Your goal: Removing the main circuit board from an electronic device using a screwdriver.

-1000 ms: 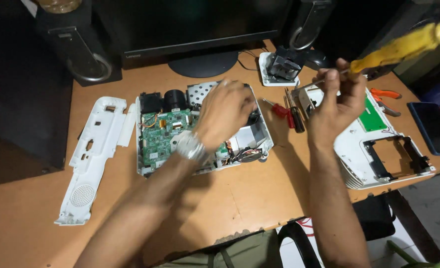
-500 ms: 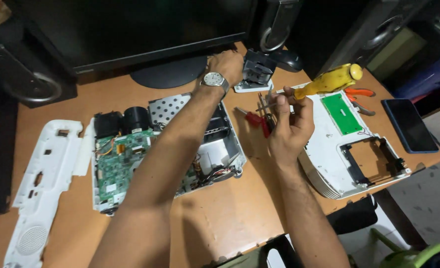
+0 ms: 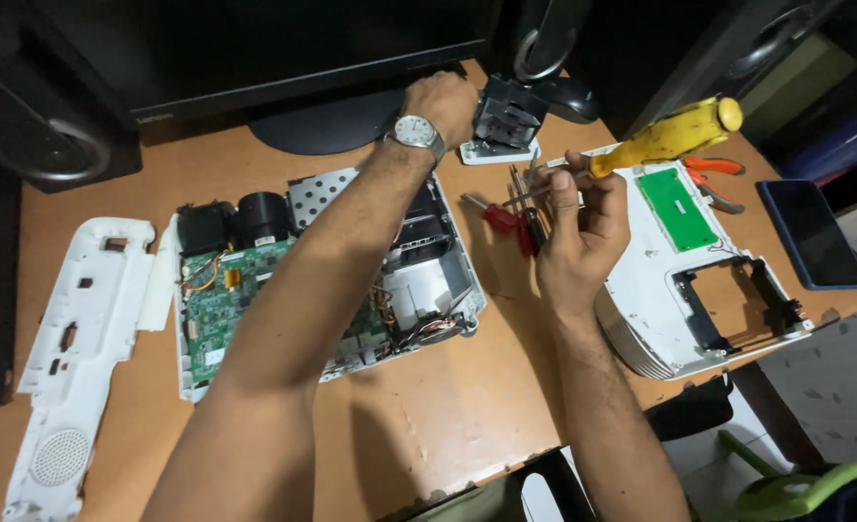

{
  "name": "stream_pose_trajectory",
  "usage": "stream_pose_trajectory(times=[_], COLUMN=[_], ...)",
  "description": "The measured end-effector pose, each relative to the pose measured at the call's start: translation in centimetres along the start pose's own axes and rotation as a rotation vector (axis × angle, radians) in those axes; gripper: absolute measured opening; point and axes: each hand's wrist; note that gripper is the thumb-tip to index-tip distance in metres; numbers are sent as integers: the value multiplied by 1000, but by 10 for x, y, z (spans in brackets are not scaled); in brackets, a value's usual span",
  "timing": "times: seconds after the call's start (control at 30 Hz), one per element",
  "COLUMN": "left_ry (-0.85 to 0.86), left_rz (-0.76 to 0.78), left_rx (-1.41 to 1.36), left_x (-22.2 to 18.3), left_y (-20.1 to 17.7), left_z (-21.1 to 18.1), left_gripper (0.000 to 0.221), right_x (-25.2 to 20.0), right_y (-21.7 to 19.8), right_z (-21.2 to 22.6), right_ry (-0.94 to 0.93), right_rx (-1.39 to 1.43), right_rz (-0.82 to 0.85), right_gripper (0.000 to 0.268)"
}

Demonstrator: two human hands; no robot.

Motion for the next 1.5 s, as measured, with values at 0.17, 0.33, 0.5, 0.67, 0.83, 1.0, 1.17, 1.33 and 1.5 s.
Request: stream_pose_trajectory(times=[0.17,0.33,0.5,0.67,0.83,1.0,1.17,1.33,1.5], left_ry=[9,76,141,55,44,175,181,204,37], left_rz=[-270,-535,-681,-670,-602,-527,-491,-419,-180], left_rx=[-38,-251,-386,-523,-643,-711,-700,-752,-690], left_x=[-42,-180,-313,-393,-402,-391,-388,-409,-438], left_y=[-38,-102,-116,-90,-76,-73,-66,-81,-103], left_z=[28,45,63,62,42,26,33,61,82], left_gripper=[17,28,29,31,41,33,21,16,18], right_x=[-3,-14,-21,-24,-39,-56,-50,-37,-42], right_y=[-1,-5,-11,17,45,70,78,92,121], right_z=[-1,-10,-17,20,77,111,125,152,164], right_ry=[15,30,-9,-25,296,268,306,324,202], right_rx=[41,186,197,260,340,210,140,177,207], right_rz=[74,166,160,319,488,807,857,886,935], right_gripper=[11,53,81,59,43,38,37,24,59])
Point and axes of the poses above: each hand's wrist, its own x-axis towards the middle knuckle, its own y-axis out of the palm, z = x × y, and after that the axes turned 10 degrees about x, right-handed
